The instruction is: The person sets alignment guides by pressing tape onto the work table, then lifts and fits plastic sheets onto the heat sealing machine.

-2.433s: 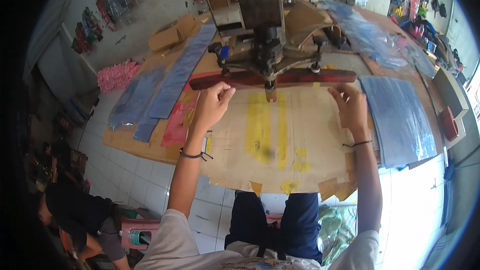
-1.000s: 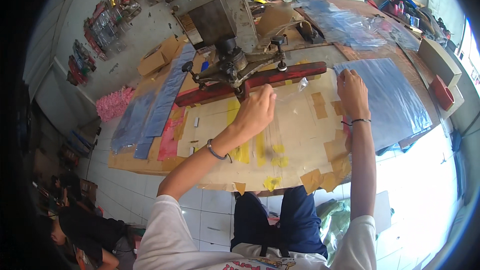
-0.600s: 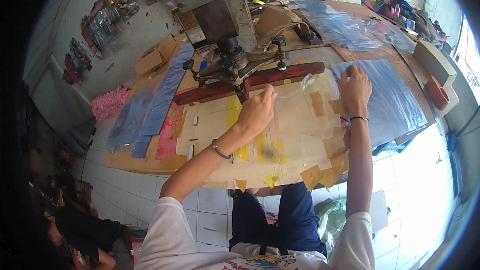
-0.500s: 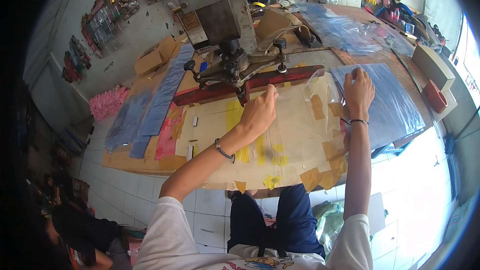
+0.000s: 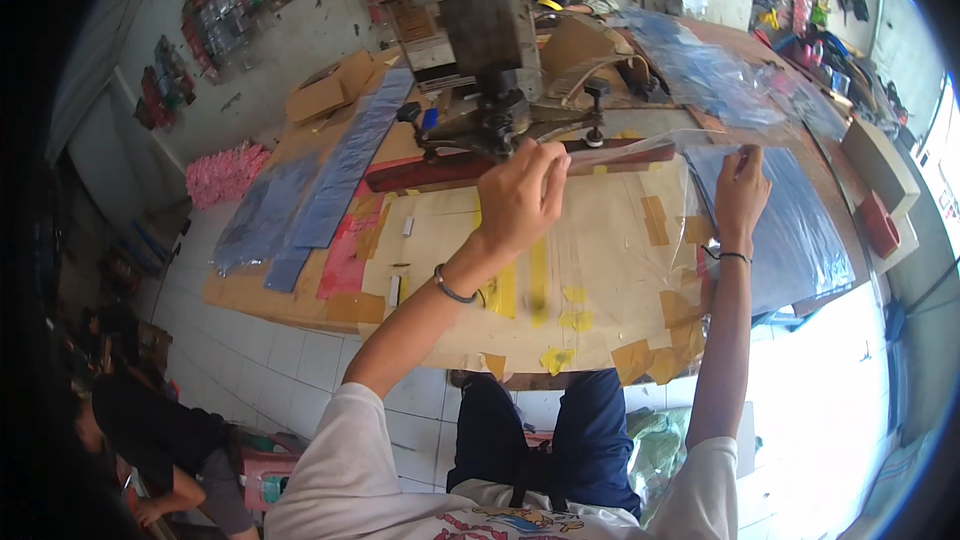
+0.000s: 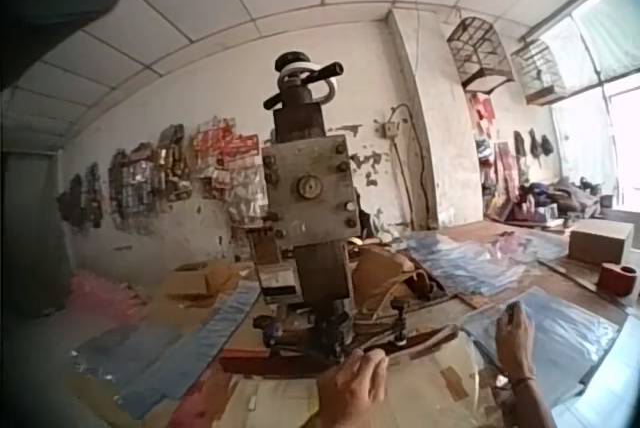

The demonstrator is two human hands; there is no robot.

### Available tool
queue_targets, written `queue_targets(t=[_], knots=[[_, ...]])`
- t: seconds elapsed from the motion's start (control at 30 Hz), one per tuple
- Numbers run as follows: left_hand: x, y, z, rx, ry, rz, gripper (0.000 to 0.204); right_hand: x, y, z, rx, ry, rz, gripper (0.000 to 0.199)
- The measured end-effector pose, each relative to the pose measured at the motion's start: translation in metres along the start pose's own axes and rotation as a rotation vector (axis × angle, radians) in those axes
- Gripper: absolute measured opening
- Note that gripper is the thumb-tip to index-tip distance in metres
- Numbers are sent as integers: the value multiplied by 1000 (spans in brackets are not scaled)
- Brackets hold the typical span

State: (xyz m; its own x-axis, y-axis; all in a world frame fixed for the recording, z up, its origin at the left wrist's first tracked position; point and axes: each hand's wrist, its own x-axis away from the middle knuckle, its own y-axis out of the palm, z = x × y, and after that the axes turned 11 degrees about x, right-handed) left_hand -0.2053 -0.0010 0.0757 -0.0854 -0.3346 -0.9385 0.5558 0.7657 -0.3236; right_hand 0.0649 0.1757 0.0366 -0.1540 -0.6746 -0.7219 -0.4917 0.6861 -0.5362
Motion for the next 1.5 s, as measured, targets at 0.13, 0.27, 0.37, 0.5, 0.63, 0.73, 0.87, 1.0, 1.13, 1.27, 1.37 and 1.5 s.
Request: queue_targets(t=[0.13, 0.27, 0.37, 0.5, 0.63, 0.73, 0.87, 1.0, 1.13, 1.27, 1.37, 1.5], knots=[[-53, -42, -3, 99, 41, 171, 7, -26, -14, -17, -526, -94, 64, 11], [-97, -124, 0, 521, -378, 182, 11, -65, -68, -88, -882, -267, -15, 16], [-127, -180, -27, 506, -366, 79, 12, -101, -96, -137, -963, -361, -151, 20], [-140, -218, -62, 453, -522, -175, 13, -140, -90, -159, -951, -514, -521, 21], [-126, -206, -89, 469, -579, -150, 14, -136, -66, -159, -905, -539, -461, 19], [-122, -203, -94, 514, -556, -178, 13, -137, -48, -156, -982, -492, -311, 19], [-127, -205, -96, 435, -461, -57, 14, -138, -48, -170, -965, -473, -381, 23], [-128, -196, -109, 434, -483, 37, 15, -136, -41, -174, -877, -415, -382, 25], [-127, -192, -112, 398, -525, 40, 17, -137, -43, -172, -920, -391, -401, 26], [-124, -196, -115, 409, -542, 43, 17, -134, -43, -177, -924, -407, -388, 26], [-123, -196, -112, 415, -543, 52, 17, -133, -42, -179, -917, -386, -368, 26], [-125, -194, -108, 385, -552, 49, 17, -132, -41, -178, -937, -364, -361, 26]])
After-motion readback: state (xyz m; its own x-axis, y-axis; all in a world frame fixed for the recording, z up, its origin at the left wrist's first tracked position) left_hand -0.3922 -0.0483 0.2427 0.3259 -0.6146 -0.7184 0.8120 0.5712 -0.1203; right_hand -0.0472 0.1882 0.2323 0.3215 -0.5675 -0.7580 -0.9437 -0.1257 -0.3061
